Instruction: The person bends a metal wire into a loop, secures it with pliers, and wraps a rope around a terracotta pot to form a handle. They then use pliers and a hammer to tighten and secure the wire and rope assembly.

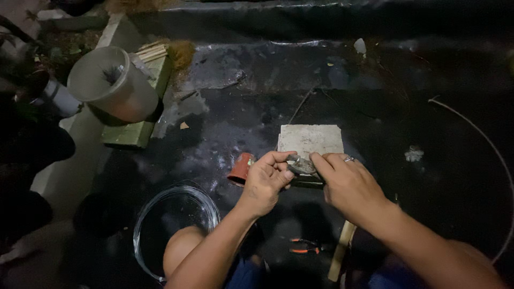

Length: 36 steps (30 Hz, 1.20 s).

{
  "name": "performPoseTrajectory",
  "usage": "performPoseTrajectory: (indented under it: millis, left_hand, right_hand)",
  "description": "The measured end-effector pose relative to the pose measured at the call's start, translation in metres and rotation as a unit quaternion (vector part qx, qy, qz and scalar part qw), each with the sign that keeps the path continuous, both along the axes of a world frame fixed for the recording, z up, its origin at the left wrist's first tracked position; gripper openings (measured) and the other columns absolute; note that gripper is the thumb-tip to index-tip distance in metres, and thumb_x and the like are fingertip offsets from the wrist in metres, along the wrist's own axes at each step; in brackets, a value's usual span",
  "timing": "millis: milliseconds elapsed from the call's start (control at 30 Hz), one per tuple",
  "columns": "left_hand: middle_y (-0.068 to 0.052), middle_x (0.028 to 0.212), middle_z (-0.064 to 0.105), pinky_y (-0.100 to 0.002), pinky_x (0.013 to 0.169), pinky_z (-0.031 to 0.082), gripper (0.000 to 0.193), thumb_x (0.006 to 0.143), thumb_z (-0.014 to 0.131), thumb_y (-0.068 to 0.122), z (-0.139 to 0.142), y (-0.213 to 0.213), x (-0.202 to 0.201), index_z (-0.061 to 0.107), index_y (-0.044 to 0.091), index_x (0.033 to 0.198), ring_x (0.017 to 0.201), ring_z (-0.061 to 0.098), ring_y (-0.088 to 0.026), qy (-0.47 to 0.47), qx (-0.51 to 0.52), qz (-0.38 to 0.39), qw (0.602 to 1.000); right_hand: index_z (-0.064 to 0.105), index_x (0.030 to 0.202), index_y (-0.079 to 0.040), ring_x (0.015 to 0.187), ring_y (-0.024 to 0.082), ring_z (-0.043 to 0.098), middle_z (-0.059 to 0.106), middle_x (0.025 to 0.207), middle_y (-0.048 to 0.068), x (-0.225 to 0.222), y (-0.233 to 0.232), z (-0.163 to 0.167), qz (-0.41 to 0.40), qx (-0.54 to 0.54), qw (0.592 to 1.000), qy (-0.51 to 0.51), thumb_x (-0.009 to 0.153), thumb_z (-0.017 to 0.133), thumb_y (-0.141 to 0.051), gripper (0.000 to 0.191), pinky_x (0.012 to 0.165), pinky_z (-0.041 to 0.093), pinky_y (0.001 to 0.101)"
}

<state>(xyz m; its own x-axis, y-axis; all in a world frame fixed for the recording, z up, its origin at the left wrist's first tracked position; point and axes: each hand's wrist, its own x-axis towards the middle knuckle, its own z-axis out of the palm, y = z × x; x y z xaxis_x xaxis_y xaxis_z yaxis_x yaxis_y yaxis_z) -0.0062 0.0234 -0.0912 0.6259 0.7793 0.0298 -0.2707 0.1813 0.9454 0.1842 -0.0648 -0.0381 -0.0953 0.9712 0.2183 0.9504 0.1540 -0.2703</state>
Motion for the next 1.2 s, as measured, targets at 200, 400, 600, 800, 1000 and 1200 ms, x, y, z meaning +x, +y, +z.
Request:
performPoseTrajectory:
  millis: [200,400,600,800,1000,1200]
  left_hand:
    - [0.001,0.088,0.058,-0.023,0.07,0.048,0.035,0.097,0.067,0.007,0.004,-0.001,-0.003,0.06,-0.006,0.129,0.077,0.052,-0.007,-0.007,0.014,0.0,1.0]
    - [0.001,0.088,0.058,-0.023,0.07,0.047,0.034,0.097,0.067,0.008,0.005,-0.001,-0.004,0.061,-0.005,0.127,0.077,0.053,-0.007,0.006,0.008,0.0,1.0]
    - [0.001,0.09,0.059,-0.023,0.072,0.048,0.031,0.098,0.065,0.006,0.005,-0.001,-0.006,0.061,-0.005,0.127,0.079,0.053,-0.007,0.01,0.015,0.005,1.0]
    - [0.002,0.09,0.056,-0.021,0.072,0.046,0.04,0.096,0.066,0.005,0.002,0.005,0.0,0.058,-0.001,0.135,0.079,0.053,-0.006,-0.012,0.017,0.026,0.999]
    - [-0.004,0.094,0.07,-0.023,0.067,0.048,0.029,0.098,0.065,0.007,0.009,0.032,-0.021,0.065,-0.005,0.124,0.076,0.059,-0.007,-0.006,0.032,0.118,0.992]
    - [-0.006,0.091,0.068,-0.023,0.062,0.044,0.024,0.101,0.065,0.005,0.022,0.059,-0.059,0.071,-0.005,0.121,0.07,0.055,-0.008,-0.084,0.072,0.217,0.97]
  right_hand:
    - [0.058,0.128,-0.002,0.097,0.035,0.066,0.065,0.103,0.015,0.001,0.002,0.002,0.016,0.008,1.0,0.007,0.066,0.068,0.0,0.063,0.084,0.052,0.0453]
    - [0.06,0.126,-0.003,0.097,0.034,0.066,0.066,0.103,0.014,0.002,0.004,-0.003,0.022,0.019,0.999,0.02,0.067,0.068,0.001,0.06,0.085,0.052,0.0454]
    - [0.06,0.128,-0.004,0.094,0.035,0.066,0.066,0.103,0.014,0.002,0.003,-0.008,0.025,0.028,0.999,0.023,0.067,0.068,-0.001,0.061,0.084,0.052,0.0454]
    - [0.05,0.147,-0.003,0.098,0.033,0.068,0.068,0.11,0.016,-0.001,0.01,-0.017,0.018,0.087,0.995,-0.053,0.077,0.065,0.0,0.072,0.094,0.05,0.0496]
    - [0.044,0.153,-0.012,0.111,0.03,0.068,0.068,0.127,0.015,0.031,0.027,-0.023,-0.104,-0.161,0.956,0.222,0.087,0.055,0.003,0.068,0.097,0.054,0.0441]
    - [0.039,0.151,-0.01,0.115,0.022,0.069,0.065,0.135,0.013,0.073,0.044,-0.028,-0.147,-0.13,0.685,0.702,0.087,0.048,0.005,0.067,0.096,0.054,0.0425]
